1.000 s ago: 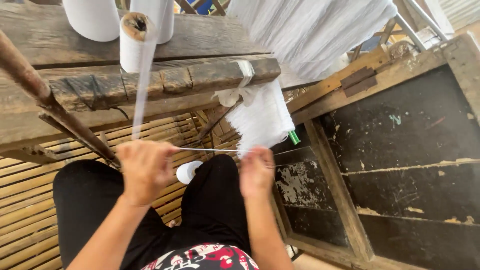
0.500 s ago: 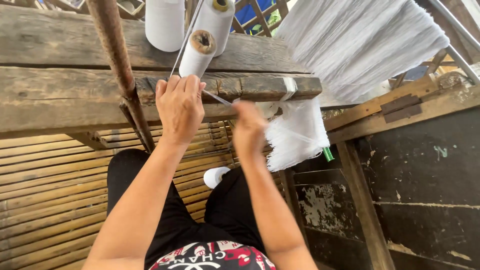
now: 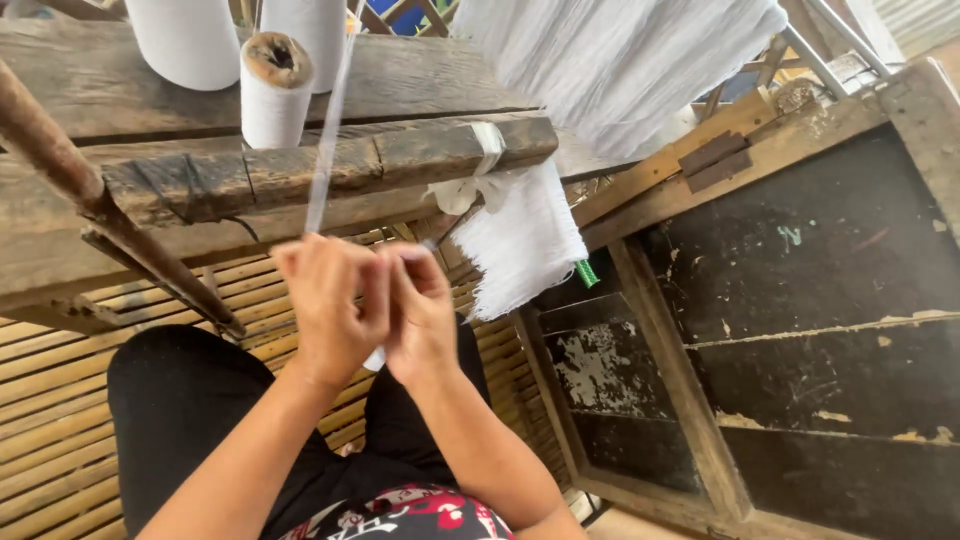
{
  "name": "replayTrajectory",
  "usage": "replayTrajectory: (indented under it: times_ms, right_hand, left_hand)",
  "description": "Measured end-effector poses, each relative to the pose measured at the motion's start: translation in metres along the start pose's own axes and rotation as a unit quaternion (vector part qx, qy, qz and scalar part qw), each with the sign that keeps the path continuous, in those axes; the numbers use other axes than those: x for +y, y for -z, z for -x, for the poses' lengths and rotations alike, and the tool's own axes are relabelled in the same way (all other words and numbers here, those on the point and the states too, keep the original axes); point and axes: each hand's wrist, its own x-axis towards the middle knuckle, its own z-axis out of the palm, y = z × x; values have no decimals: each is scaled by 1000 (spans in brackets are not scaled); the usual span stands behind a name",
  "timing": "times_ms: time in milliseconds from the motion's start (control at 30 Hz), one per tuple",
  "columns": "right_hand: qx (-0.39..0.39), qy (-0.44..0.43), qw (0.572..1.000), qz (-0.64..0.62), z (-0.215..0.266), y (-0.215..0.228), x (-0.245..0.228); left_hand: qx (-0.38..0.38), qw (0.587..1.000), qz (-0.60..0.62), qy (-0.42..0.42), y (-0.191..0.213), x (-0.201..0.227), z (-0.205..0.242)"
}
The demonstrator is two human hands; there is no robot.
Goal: Winding white thread from multiple spools onto a wooden frame in a workshop.
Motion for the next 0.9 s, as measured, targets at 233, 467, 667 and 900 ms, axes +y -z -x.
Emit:
replayTrajectory:
  times_ms: [233, 467, 667, 900]
  right_hand:
    - [209, 162, 942, 207, -19, 183, -88]
    - [131, 463, 807, 342, -91, 110, -245]
    - [-75, 357, 879, 307, -56, -36, -28]
    - [-20, 82, 889, 450, -45, 18, 51]
  left_hand:
    - [-91, 995, -41, 30, 48, -62, 34]
    - [-51, 978, -199, 36, 60, -87, -37]
    - [-1, 968, -243, -56, 11, -96, -58]
    - [-47, 982, -178, -30, 20, -80, -49]
